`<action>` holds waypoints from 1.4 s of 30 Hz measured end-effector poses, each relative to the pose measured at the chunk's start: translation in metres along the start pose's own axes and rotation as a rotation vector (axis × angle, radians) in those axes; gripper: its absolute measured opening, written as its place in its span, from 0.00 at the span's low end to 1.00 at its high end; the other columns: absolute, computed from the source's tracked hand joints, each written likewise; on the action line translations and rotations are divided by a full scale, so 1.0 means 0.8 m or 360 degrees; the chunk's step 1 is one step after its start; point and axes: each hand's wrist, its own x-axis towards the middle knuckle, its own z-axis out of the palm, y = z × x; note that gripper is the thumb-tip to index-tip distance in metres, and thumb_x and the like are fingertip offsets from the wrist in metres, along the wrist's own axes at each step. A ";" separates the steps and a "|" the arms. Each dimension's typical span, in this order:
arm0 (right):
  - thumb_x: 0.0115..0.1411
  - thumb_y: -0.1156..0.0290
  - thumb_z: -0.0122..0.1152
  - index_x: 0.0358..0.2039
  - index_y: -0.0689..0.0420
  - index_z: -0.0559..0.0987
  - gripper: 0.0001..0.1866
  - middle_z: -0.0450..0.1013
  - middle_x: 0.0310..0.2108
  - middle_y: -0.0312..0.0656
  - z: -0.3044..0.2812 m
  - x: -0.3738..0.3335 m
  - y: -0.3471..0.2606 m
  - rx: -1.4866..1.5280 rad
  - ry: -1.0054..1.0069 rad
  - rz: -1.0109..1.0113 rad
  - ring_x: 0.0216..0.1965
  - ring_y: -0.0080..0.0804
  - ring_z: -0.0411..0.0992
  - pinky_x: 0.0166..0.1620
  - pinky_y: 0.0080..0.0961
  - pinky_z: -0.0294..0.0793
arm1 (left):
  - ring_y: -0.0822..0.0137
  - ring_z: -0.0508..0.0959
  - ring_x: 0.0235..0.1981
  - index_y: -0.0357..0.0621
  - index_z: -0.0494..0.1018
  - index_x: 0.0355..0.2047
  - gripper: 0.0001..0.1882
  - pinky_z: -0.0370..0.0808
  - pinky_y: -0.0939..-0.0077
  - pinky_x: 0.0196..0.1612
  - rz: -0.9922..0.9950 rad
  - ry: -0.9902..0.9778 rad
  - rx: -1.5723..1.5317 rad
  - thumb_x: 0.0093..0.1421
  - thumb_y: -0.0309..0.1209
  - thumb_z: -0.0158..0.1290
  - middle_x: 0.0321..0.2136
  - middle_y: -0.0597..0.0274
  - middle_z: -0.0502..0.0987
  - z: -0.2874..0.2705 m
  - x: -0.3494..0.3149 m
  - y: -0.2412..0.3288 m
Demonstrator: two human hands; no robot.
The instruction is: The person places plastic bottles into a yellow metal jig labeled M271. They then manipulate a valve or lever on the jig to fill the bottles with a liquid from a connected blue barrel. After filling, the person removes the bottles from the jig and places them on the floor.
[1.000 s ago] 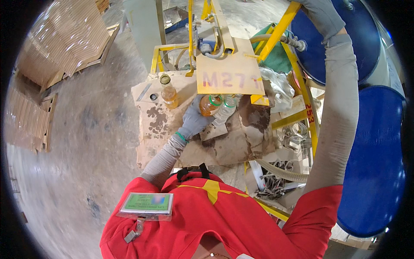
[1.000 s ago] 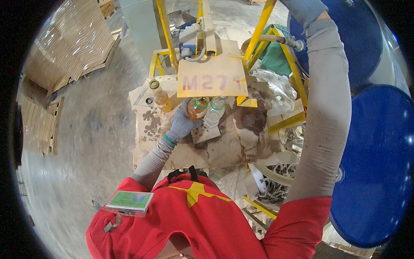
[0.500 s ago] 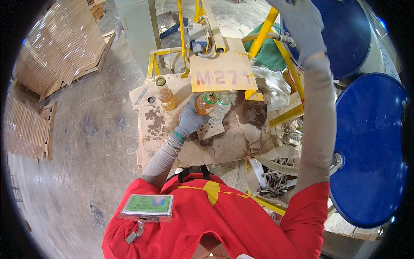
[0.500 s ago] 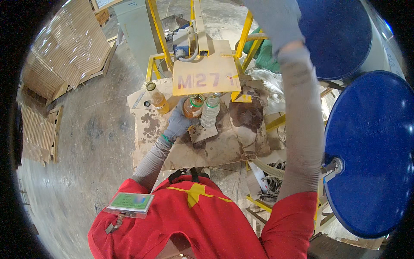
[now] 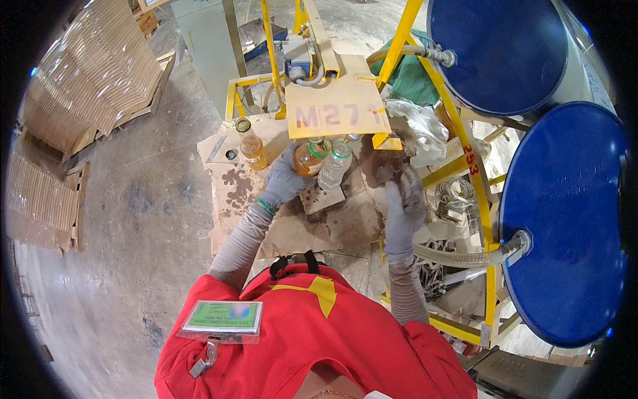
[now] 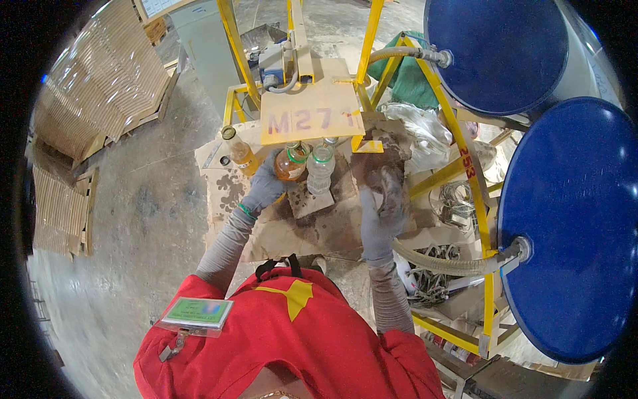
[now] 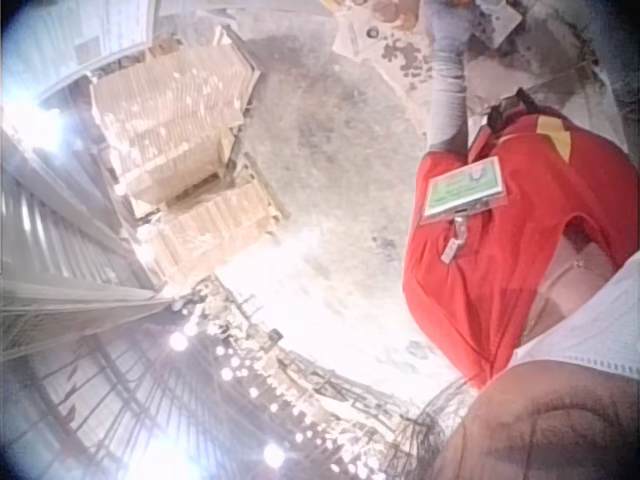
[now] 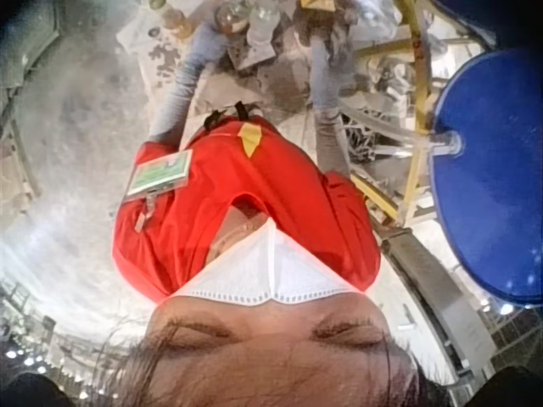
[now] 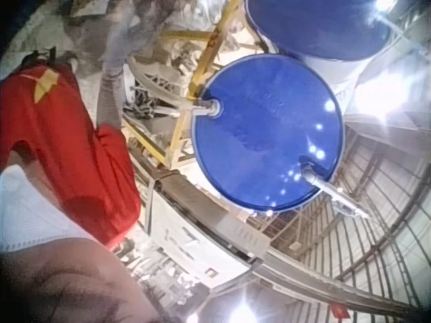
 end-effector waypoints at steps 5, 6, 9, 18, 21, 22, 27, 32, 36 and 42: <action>0.53 0.71 0.61 0.50 0.62 0.69 0.24 0.68 0.49 0.46 0.000 -0.027 0.075 -0.0201 -0.0158 0.0054 0.49 0.35 0.67 0.53 0.28 0.65 | 0.63 0.70 0.48 0.39 0.59 0.52 0.42 0.66 0.72 0.52 -0.0179 -0.0065 0.0202 0.36 0.30 0.67 0.46 0.55 0.70 -0.004 -0.004 0.026; 0.54 0.72 0.59 0.51 0.62 0.69 0.23 0.67 0.50 0.45 0.003 -0.027 0.084 -0.0293 -0.0271 -0.0008 0.50 0.34 0.66 0.53 0.28 0.65 | 0.63 0.70 0.48 0.39 0.59 0.52 0.42 0.66 0.72 0.52 -0.0203 -0.0072 0.0198 0.36 0.29 0.67 0.46 0.55 0.70 -0.004 -0.005 0.028; 0.54 0.66 0.60 0.49 0.62 0.70 0.23 0.67 0.49 0.49 0.010 -0.029 0.105 -0.0562 -0.0449 -0.0029 0.50 0.41 0.67 0.52 0.30 0.65 | 0.64 0.70 0.48 0.39 0.58 0.53 0.44 0.66 0.73 0.52 -0.0355 -0.0120 0.0151 0.34 0.26 0.66 0.46 0.56 0.70 -0.009 -0.009 0.033; 0.52 0.59 0.61 0.51 0.53 0.70 0.26 0.63 0.52 0.56 0.036 -0.021 0.141 -0.0811 -0.0621 -0.0402 0.50 0.49 0.66 0.50 0.32 0.67 | 0.67 0.71 0.48 0.43 0.61 0.53 0.44 0.66 0.73 0.52 -0.0455 -0.0144 -0.0497 0.32 0.17 0.64 0.47 0.63 0.71 -0.001 -0.017 0.018; 0.48 0.59 0.65 0.53 0.60 0.66 0.34 0.65 0.52 0.54 0.048 -0.016 0.133 -0.0581 -0.0580 0.0002 0.51 0.45 0.66 0.50 0.32 0.67 | 0.67 0.71 0.47 0.44 0.61 0.53 0.43 0.68 0.73 0.51 -0.0469 -0.0118 -0.0747 0.32 0.15 0.63 0.47 0.62 0.71 0.001 -0.019 0.011; 0.46 0.59 0.68 0.54 0.63 0.64 0.38 0.66 0.51 0.53 0.050 -0.013 0.135 -0.0584 -0.0571 0.0067 0.51 0.44 0.67 0.50 0.32 0.67 | 0.68 0.72 0.46 0.44 0.61 0.53 0.43 0.68 0.73 0.51 -0.0452 -0.0132 -0.0785 0.33 0.14 0.62 0.46 0.63 0.71 0.002 -0.019 0.011; 0.44 0.54 0.68 0.57 0.62 0.61 0.44 0.61 0.55 0.54 0.061 0.001 0.140 -0.0813 -0.0687 0.0033 0.55 0.45 0.62 0.55 0.31 0.62 | 0.69 0.72 0.44 0.45 0.63 0.51 0.40 0.69 0.73 0.50 -0.0450 -0.0276 -0.0856 0.33 0.13 0.60 0.43 0.65 0.72 0.005 -0.020 0.011; 0.41 0.50 0.69 0.60 0.63 0.54 0.52 0.55 0.59 0.55 0.079 0.015 0.117 -0.0480 -0.0818 0.0328 0.59 0.46 0.57 0.60 0.32 0.56 | 0.67 0.70 0.48 0.43 0.58 0.55 0.46 0.66 0.72 0.52 -0.0446 -0.0121 -0.0852 0.32 0.17 0.63 0.47 0.63 0.70 0.001 -0.039 0.002; 0.37 0.52 0.72 0.60 0.66 0.51 0.57 0.54 0.60 0.56 0.092 0.017 0.141 -0.0459 -0.0744 0.0290 0.60 0.44 0.56 0.60 0.31 0.55 | 0.68 0.70 0.48 0.43 0.60 0.53 0.43 0.64 0.72 0.54 -0.0347 0.0054 -0.0794 0.33 0.17 0.62 0.46 0.63 0.71 -0.006 -0.050 0.029; 0.34 0.57 0.75 0.60 0.64 0.53 0.56 0.57 0.57 0.53 0.109 0.015 0.157 -0.0110 -0.0658 0.0179 0.58 0.43 0.57 0.59 0.32 0.58 | 0.67 0.71 0.48 0.42 0.63 0.51 0.37 0.65 0.73 0.54 -0.0377 0.0412 -0.0437 0.37 0.17 0.61 0.46 0.64 0.71 -0.072 -0.115 0.071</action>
